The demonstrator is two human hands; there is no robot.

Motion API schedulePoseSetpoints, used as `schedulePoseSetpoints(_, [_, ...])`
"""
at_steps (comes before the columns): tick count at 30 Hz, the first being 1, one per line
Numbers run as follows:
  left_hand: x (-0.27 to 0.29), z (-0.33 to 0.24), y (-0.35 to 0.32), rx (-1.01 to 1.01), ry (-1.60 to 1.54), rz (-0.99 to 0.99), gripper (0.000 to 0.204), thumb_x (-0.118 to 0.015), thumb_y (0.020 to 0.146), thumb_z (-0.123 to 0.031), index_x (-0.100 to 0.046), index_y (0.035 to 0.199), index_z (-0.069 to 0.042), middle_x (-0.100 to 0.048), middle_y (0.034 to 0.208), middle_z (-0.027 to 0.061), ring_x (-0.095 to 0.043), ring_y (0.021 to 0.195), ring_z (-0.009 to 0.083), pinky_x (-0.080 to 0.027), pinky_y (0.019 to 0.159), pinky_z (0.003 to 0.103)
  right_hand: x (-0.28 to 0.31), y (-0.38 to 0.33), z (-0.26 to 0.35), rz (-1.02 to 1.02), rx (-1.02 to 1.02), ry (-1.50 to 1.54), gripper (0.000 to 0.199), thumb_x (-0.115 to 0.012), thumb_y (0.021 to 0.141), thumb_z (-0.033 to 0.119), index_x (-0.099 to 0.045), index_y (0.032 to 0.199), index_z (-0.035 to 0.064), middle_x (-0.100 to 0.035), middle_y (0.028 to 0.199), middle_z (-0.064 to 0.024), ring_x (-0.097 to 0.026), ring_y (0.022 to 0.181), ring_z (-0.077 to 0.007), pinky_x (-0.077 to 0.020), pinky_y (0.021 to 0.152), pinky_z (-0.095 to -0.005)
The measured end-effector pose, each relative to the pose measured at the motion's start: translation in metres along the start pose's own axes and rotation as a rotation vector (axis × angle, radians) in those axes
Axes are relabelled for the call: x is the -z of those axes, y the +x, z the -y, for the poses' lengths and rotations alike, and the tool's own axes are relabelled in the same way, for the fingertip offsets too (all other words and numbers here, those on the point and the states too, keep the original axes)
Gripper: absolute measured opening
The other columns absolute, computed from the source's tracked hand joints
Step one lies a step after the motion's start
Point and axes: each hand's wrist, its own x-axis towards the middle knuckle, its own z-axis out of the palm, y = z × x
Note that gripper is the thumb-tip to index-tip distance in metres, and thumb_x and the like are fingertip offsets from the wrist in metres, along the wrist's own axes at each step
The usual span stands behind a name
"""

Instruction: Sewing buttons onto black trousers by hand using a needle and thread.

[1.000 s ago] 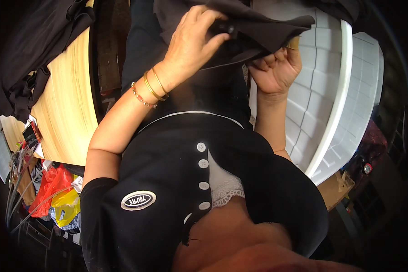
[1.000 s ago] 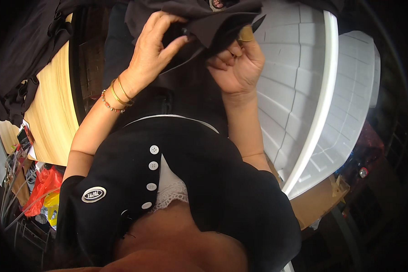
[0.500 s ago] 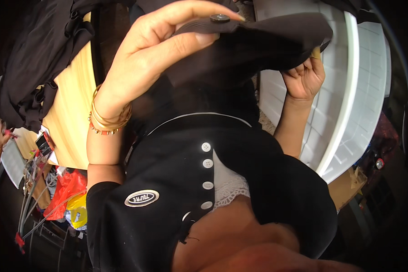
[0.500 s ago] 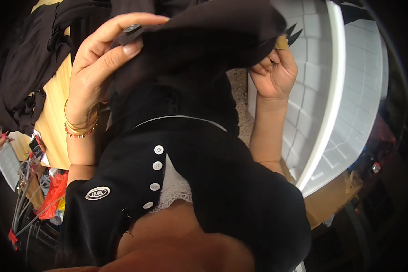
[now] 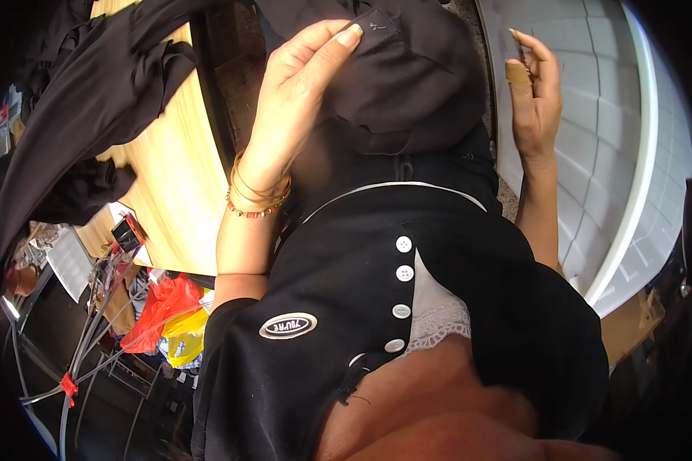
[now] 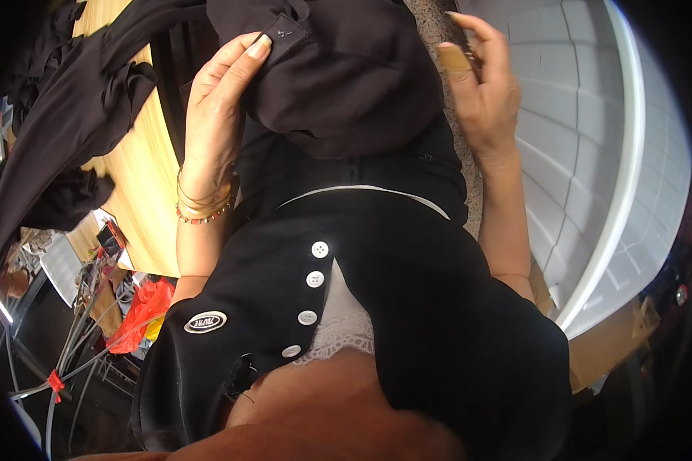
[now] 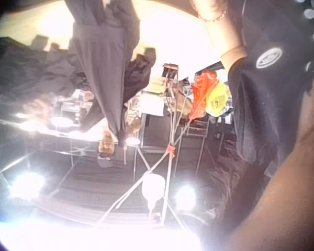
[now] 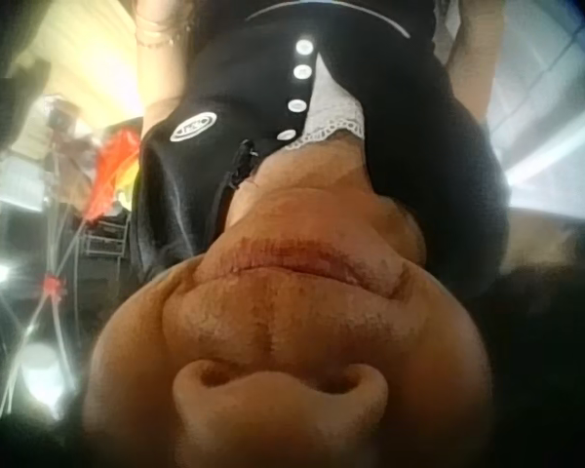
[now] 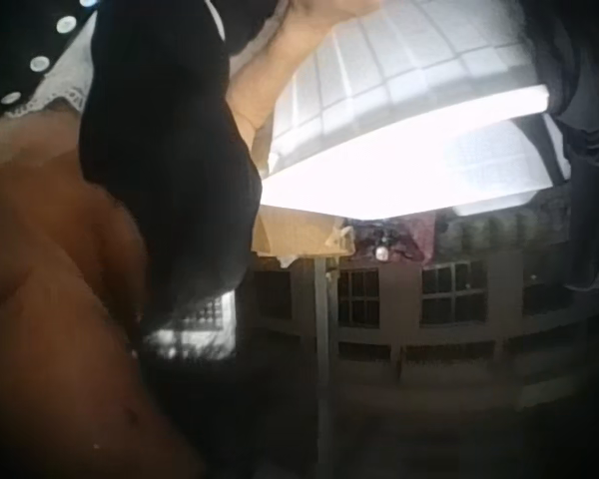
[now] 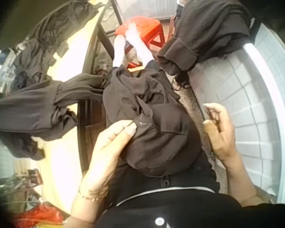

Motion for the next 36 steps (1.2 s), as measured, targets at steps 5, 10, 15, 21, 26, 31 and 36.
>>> schedulePoseSetpoints(5, [-0.016,-0.010,-0.001,-0.002,-0.071,0.053,0.020,-0.059,0.101,-0.012,-0.069,0.112,0.001,-0.070,0.098,-0.0016,-0.060,0.089,0.0027,-0.047,0.083,0.018,-0.027,0.009,0.039,0.048,0.428,-0.054,0.032,-0.078,0.084,0.022,-0.071,0.113,0.0100,-0.066,0.086,-0.0029,-0.058,0.064,-0.0143,-0.0484,0.059,-0.0257])
schedulePoseSetpoints(10, [-0.026,-0.010,0.000,-0.006,-0.041,0.092,0.021,-0.059,0.101,-0.011,-0.068,0.114,0.002,-0.070,0.099,-0.0011,-0.060,0.090,0.0028,-0.046,0.082,0.017,-0.038,0.018,0.038,-0.007,0.556,-0.062,0.038,-0.083,0.077,0.020,-0.075,0.113,0.0116,-0.063,0.079,-0.0020,-0.057,0.062,-0.0128,-0.0474,0.054,-0.0257])
schedulePoseSetpoints(15, [-0.027,-0.003,0.000,-0.055,-0.029,0.106,0.022,-0.059,0.101,-0.010,-0.067,0.117,0.003,-0.069,0.102,-0.0008,-0.059,0.094,0.0030,-0.046,0.083,0.017,-0.036,0.019,0.041,0.017,0.524,-0.061,0.037,-0.082,0.077,0.017,-0.075,0.112,0.0098,-0.062,0.078,-0.0026,-0.056,0.061,-0.0126,-0.0463,0.054,-0.0256])
schedulePoseSetpoints(21, [-0.026,-0.003,-0.001,-0.069,0.001,0.107,0.023,-0.059,0.101,-0.011,-0.066,0.118,0.003,-0.068,0.102,-0.0013,-0.059,0.094,0.0030,-0.045,0.084,0.017,-0.036,0.020,0.042,0.056,0.513,-0.007,0.034,-0.082,0.077,0.013,-0.076,0.111,0.0081,-0.062,0.076,-0.0026,-0.055,0.060,-0.0119,-0.0445,0.053,-0.0251])
schedulePoseSetpoints(26, [-0.022,-0.001,-0.004,-0.044,-0.055,0.110,0.024,-0.059,0.101,-0.011,-0.067,0.119,0.002,-0.068,0.102,-0.0016,-0.059,0.095,0.0034,-0.046,0.085,0.018,-0.036,0.019,0.045,0.089,0.489,0.036,0.033,-0.081,0.078,0.011,-0.076,0.110,0.0069,-0.061,0.075,-0.0025,-0.055,0.061,-0.0114,-0.0439,0.053,-0.0248])
schedulePoseSetpoints(31, [-0.022,0.001,-0.003,-0.002,-0.110,0.106,0.022,-0.060,0.101,-0.012,-0.067,0.117,0.001,-0.069,0.104,-0.0006,-0.060,0.096,0.0047,-0.046,0.087,0.019,-0.033,0.019,0.048,0.156,0.424,0.121,0.030,-0.079,0.080,0.008,-0.076,0.110,0.0051,-0.062,0.076,-0.0030,-0.055,0.064,-0.0109,-0.0430,0.054,-0.0241])
schedulePoseSetpoints(36, [-0.027,0.003,-0.001,-0.030,-0.145,0.112,0.021,-0.060,0.101,-0.012,-0.067,0.116,0.001,-0.069,0.104,0.0001,-0.060,0.098,0.0052,-0.046,0.090,0.020,-0.027,0.020,0.047,0.207,0.385,0.118,0.032,-0.076,0.085,0.005,-0.072,0.116,-0.0015,-0.062,0.085,-0.0040,-0.053,0.073,-0.0105,-0.0406,0.064,-0.0204])
